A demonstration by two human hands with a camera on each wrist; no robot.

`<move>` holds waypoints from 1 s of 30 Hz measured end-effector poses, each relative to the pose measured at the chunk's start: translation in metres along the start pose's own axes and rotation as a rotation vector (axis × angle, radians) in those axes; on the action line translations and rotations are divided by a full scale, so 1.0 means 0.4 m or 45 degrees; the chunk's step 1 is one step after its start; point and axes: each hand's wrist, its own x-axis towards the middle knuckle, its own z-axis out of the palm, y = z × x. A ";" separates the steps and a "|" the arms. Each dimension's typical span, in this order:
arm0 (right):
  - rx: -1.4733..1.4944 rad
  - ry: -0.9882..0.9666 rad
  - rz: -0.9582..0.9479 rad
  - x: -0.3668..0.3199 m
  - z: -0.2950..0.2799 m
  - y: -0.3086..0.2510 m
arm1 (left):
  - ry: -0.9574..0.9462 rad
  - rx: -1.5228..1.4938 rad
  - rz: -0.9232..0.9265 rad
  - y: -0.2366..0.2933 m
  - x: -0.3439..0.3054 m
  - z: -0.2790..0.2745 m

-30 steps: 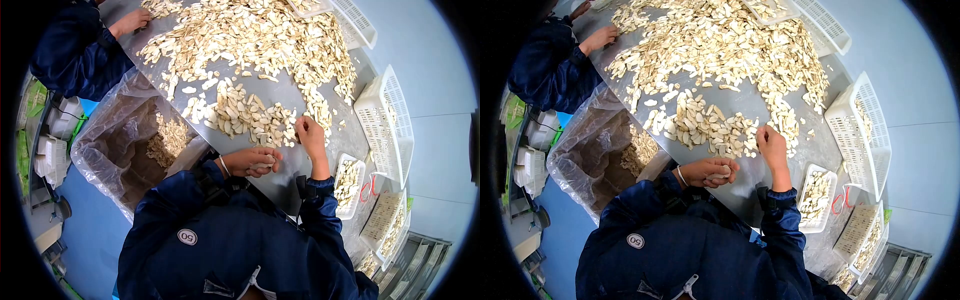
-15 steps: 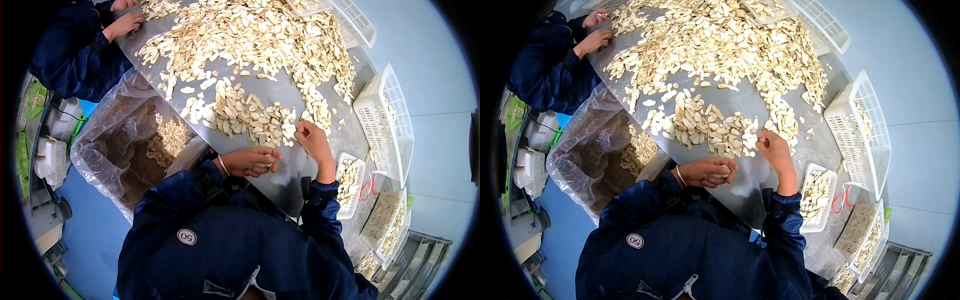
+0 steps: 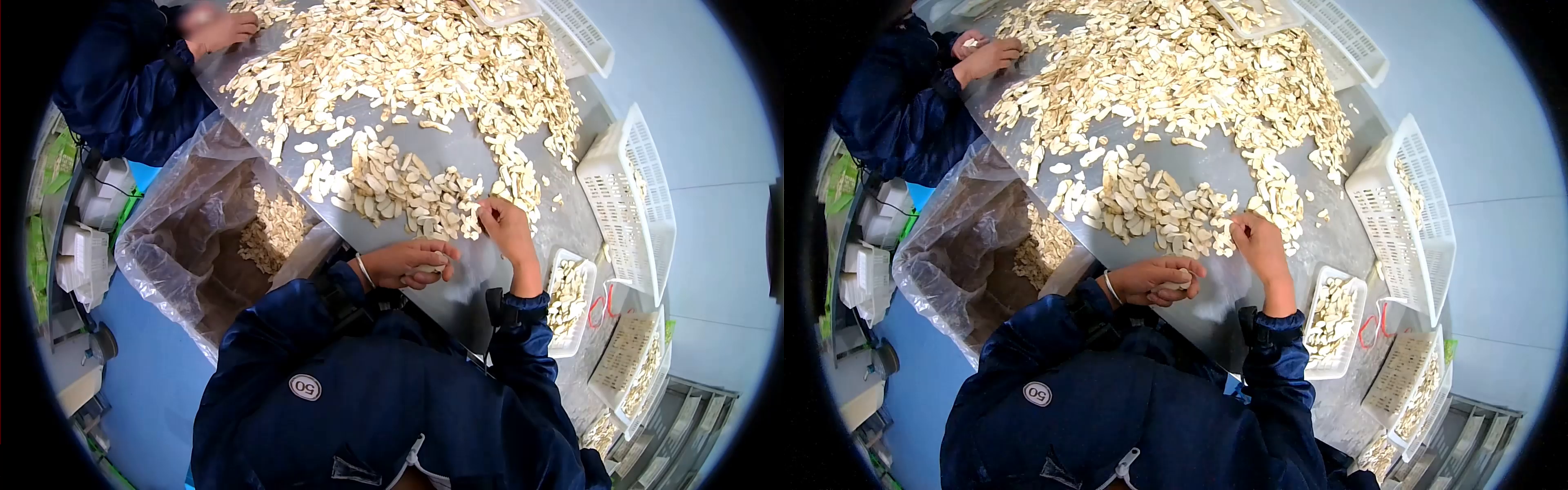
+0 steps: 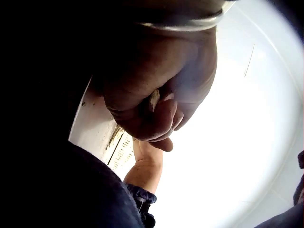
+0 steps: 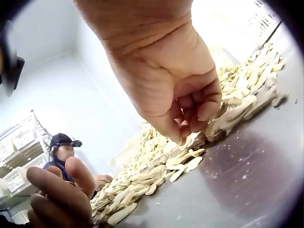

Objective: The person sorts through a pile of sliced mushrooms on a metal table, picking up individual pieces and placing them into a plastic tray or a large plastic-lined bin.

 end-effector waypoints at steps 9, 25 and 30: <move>-0.030 0.031 0.029 0.000 -0.003 -0.014 | -0.023 -0.012 0.019 0.000 0.000 -0.001; -0.047 0.059 -0.307 -0.015 -0.021 -0.011 | -0.007 -0.029 0.017 -0.004 0.004 -0.005; -0.133 0.126 -0.326 -0.001 0.025 0.008 | -0.015 -0.028 0.019 -0.004 0.003 -0.007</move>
